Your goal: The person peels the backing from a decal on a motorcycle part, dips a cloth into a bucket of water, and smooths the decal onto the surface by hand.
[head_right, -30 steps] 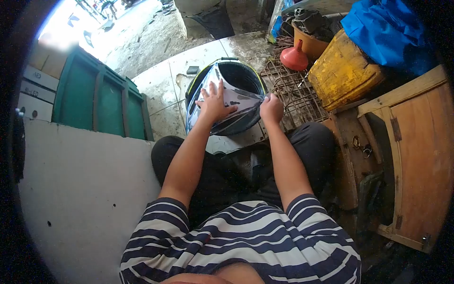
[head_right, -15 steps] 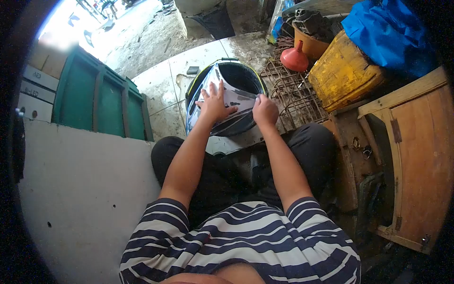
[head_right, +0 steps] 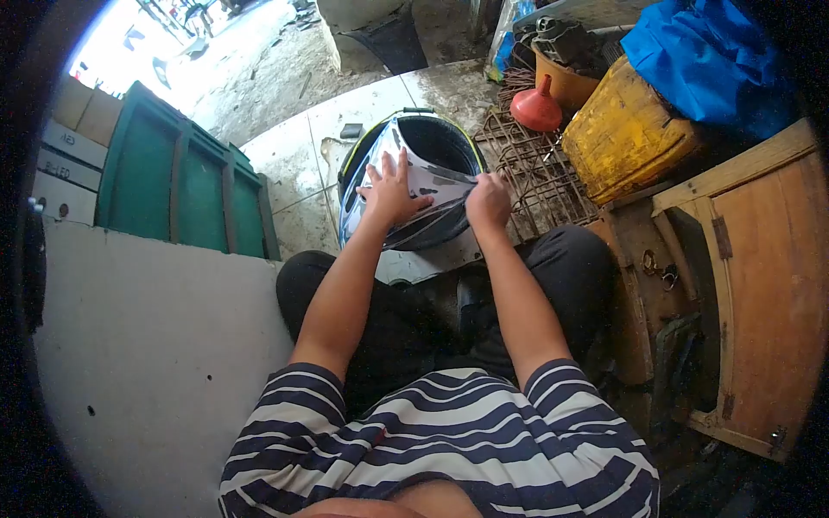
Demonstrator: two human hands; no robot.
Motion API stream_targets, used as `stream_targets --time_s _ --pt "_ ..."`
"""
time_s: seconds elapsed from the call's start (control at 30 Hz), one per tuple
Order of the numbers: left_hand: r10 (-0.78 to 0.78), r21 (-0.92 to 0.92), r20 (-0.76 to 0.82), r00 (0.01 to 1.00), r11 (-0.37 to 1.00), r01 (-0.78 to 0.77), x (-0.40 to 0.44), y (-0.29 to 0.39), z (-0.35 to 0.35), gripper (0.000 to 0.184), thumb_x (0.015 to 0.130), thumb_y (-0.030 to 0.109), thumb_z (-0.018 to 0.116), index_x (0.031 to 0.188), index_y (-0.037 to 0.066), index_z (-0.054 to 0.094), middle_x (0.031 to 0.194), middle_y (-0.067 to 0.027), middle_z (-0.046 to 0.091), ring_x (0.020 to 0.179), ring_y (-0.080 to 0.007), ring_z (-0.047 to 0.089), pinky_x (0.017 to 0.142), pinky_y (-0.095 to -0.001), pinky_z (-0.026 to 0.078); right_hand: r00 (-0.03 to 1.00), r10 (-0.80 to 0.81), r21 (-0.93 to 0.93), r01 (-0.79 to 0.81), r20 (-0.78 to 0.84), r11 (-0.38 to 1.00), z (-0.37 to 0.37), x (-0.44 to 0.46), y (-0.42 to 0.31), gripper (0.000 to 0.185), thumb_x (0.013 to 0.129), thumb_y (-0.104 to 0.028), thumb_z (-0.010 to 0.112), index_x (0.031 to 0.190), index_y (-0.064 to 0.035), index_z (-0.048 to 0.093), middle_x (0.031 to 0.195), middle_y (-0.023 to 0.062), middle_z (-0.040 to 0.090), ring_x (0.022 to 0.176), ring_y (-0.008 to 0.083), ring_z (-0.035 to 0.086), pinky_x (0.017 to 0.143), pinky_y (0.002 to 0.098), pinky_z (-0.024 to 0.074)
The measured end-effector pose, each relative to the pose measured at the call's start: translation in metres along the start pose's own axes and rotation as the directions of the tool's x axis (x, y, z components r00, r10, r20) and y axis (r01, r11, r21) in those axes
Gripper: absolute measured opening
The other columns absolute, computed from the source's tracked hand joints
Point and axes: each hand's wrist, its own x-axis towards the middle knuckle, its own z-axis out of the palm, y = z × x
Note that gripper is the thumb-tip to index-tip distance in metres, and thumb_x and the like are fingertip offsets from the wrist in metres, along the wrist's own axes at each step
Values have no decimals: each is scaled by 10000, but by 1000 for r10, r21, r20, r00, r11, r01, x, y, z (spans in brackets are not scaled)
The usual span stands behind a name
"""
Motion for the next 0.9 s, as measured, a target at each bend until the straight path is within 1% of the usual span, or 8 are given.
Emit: stream_targets --time_s 0.07,0.23,0.37,0.5,0.63,0.73,0.83,0.9 --pt "-2 -2 0 1000 1000 2 0 -1 2 1276 758 721 791 1699 234 79 1730 -216 163 1536 -573 184 1074 -820 313 996 -86 52 87 -14 995 -1 -10 -12 184 914 -69 595 1017 -36 744 1056 160 690 1029 392 659 915 476 542" --pt "-11 17 1 1000 1000 11 -2 -1 0 1290 754 734 785 1700 238 63 1730 -213 163 1536 -575 181 1074 -821 313 992 52 79 -44 -113 996 6 -4 12 139 906 -74 613 982 -33 722 1041 157 686 1011 389 658 892 479 533" --pt "-2 1 -9 1000 1000 2 0 -1 3 1290 752 723 794 1700 240 65 1730 -215 162 1536 -577 173 1072 -825 310 970 -210 146 227 -126 963 1 -13 -7 119 916 -98 641 973 -28 719 1033 152 691 1027 382 649 904 478 525" --pt "-3 -9 -23 1000 1000 3 1 -3 5 1292 748 706 807 1700 240 68 1731 -220 159 1537 -580 170 1074 -826 305 995 2 72 5 -102 997 5 -5 9 125 931 -103 628 990 -26 708 1047 156 700 1042 385 641 922 473 513" --pt "2 -26 -10 1000 1000 -2 2 -2 3 1296 743 700 814 1700 240 71 1732 -224 156 1535 -586 166 1077 -824 302 962 -233 83 246 -141 966 5 -12 -6 110 937 -101 619 988 -38 694 1067 150 705 1052 372 637 915 473 519" --pt "3 -33 -21 1000 999 -4 0 -1 5 1283 743 682 826 1698 236 93 1732 -231 149 1536 -590 168 1075 -830 299 970 -198 80 210 -139 975 -1 -16 -14 113 948 -113 614 985 -46 698 1042 144 714 1039 370 638 915 479 518" --pt "-3 -29 -11 1000 1000 3 -2 -2 0 1276 746 674 829 1697 236 99 1733 -233 146 1537 -589 172 1073 -833 299 989 -22 -48 16 -146 999 3 -9 3 137 953 -132 608 1005 -51 705 1037 143 716 1038 362 629 905 484 517" --pt "-1 -28 0 1000 1000 1 0 0 -1 1286 743 685 824 1698 239 87 1734 -228 146 1538 -588 165 1077 -828 298 978 -131 -17 130 -161 991 6 -9 2 132 947 -131 612 1008 -56 702 1041 139 716 1044 363 627 906 486 513"
